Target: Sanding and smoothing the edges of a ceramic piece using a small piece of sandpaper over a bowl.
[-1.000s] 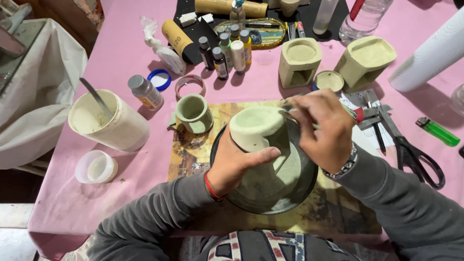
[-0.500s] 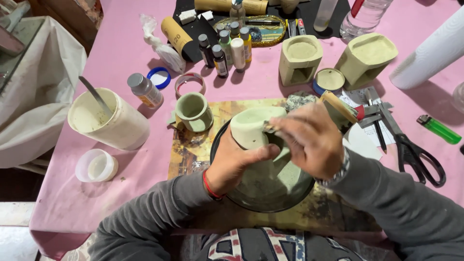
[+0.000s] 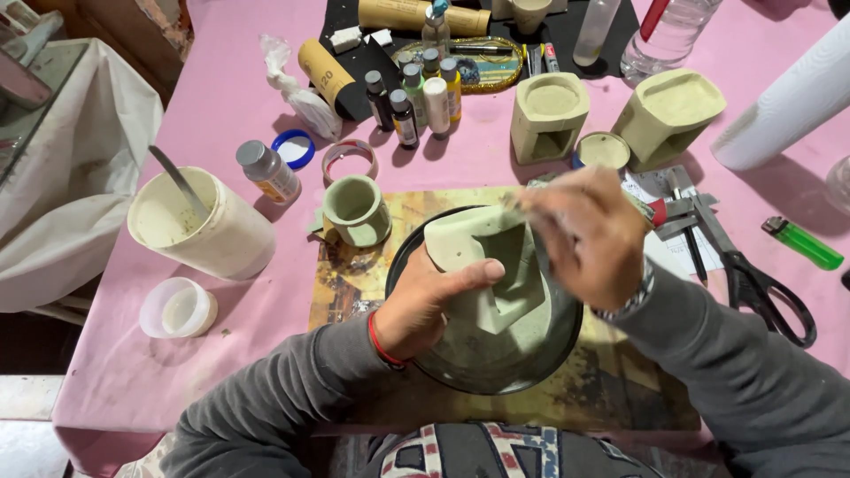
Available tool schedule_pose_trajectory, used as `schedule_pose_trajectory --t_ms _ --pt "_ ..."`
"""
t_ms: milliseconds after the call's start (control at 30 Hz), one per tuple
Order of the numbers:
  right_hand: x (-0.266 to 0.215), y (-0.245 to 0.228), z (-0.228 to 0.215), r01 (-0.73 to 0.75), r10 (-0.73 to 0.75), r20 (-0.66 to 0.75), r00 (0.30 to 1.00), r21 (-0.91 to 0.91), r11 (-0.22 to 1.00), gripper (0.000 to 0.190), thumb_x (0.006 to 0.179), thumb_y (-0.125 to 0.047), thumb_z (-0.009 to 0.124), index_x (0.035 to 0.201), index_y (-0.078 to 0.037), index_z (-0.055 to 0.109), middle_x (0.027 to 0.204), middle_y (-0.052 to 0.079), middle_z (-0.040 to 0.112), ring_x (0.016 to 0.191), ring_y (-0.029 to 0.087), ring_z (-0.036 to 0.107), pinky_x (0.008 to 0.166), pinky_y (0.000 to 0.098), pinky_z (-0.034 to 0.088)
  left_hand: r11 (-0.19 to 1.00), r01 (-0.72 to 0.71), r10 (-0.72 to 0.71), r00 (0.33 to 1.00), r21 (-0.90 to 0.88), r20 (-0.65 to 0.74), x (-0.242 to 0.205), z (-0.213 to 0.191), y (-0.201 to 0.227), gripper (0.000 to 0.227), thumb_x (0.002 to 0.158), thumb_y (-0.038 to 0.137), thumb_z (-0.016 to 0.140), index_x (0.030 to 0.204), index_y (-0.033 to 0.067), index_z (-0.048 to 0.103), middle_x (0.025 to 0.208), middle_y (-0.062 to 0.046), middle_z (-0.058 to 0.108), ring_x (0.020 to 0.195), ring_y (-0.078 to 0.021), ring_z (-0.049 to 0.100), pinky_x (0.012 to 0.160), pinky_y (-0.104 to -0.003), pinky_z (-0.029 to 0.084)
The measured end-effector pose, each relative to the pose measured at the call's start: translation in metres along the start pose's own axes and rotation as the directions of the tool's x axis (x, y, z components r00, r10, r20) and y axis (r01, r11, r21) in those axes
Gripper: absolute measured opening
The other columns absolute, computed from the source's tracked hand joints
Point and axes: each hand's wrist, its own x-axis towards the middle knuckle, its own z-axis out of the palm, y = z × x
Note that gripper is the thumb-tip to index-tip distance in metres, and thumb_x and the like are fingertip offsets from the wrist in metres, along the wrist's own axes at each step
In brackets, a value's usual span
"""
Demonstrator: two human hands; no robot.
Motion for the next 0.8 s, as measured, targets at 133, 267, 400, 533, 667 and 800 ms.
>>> schedule_pose_trajectory --t_ms 133,267,400,533,667,800 --pt "0.023 -0.030 -0.012 0.103 -0.103 0.095 0.990 0.004 0.995 0.024 0.085 -0.002 0.075 0.109 -0.001 0.073 0.093 0.010 0.065 0.086 0.028 0.061 0.076 0.0445 0.048 0.999 -0.035 0.033 0.997 0.026 0.063 -0.001 -0.004 -0.001 0.056 0.089 0.012 0.078 0.139 -0.0022 0.057 0.123 -0.010 0.068 0.109 -0.0197 0.066 0.093 -0.036 0.057" --pt "0.019 -0.005 -0.015 -0.041 0.044 0.083 0.996 -0.036 0.999 0.015 0.094 0.001 0.066 0.109 0.000 0.070 0.093 0.012 0.063 0.083 0.022 0.061 0.071 0.0342 0.049 0.987 0.080 -0.077 0.997 -0.139 0.033 0.002 -0.009 0.001 0.061 0.090 0.020 0.074 0.142 0.0004 0.052 0.126 -0.010 0.065 0.111 -0.0216 0.067 0.095 -0.043 0.058" --pt "0.018 -0.004 -0.026 -0.270 0.271 -0.030 0.962 0.035 0.962 0.013 0.110 -0.009 0.067 0.113 0.003 0.067 0.097 0.012 0.063 0.072 0.014 0.057 0.063 0.0275 0.047 0.983 0.078 -0.061 0.993 -0.168 0.103 0.004 -0.015 0.002 0.067 0.093 0.026 0.074 0.149 0.0025 0.045 0.134 -0.012 0.060 0.119 -0.0241 0.064 0.101 -0.045 0.057" --pt "0.022 -0.001 -0.037 -0.577 0.585 0.013 0.811 0.184 0.796 0.016 0.106 -0.013 0.061 0.107 0.002 0.068 0.077 0.011 0.064 0.056 0.014 0.047 0.052 0.0294 0.038 0.946 0.166 -0.111 0.973 -0.278 0.202 0.008 -0.030 -0.005 0.071 0.097 0.038 0.069 0.155 0.0080 0.041 0.144 -0.012 0.057 0.130 -0.0269 0.060 0.106 -0.050 0.056" --pt "0.038 -0.019 -0.048 -0.436 0.444 0.116 0.888 0.520 0.735 0.020 0.116 -0.018 0.053 0.121 0.001 0.050 0.102 0.007 0.067 0.088 0.009 0.068 0.081 0.0237 0.059 0.892 0.218 -0.116 0.957 -0.396 0.267 0.011 -0.042 -0.010 0.075 0.103 0.060 0.053 0.159 0.0135 0.038 0.147 -0.017 0.055 0.126 -0.0393 0.061 0.083 -0.064 0.057" --pt "0.025 -0.015 -0.051 -0.466 0.455 0.147 0.878 0.476 0.746 0.020 0.118 -0.016 0.057 0.120 0.003 0.053 0.100 0.007 0.066 0.084 0.008 0.067 0.078 0.0222 0.060 0.809 0.289 -0.016 0.881 -0.512 0.473 0.017 -0.065 -0.028 0.072 0.119 0.060 0.048 0.165 0.0051 0.037 0.149 -0.028 0.054 0.127 -0.0484 0.061 0.080 -0.064 0.057"
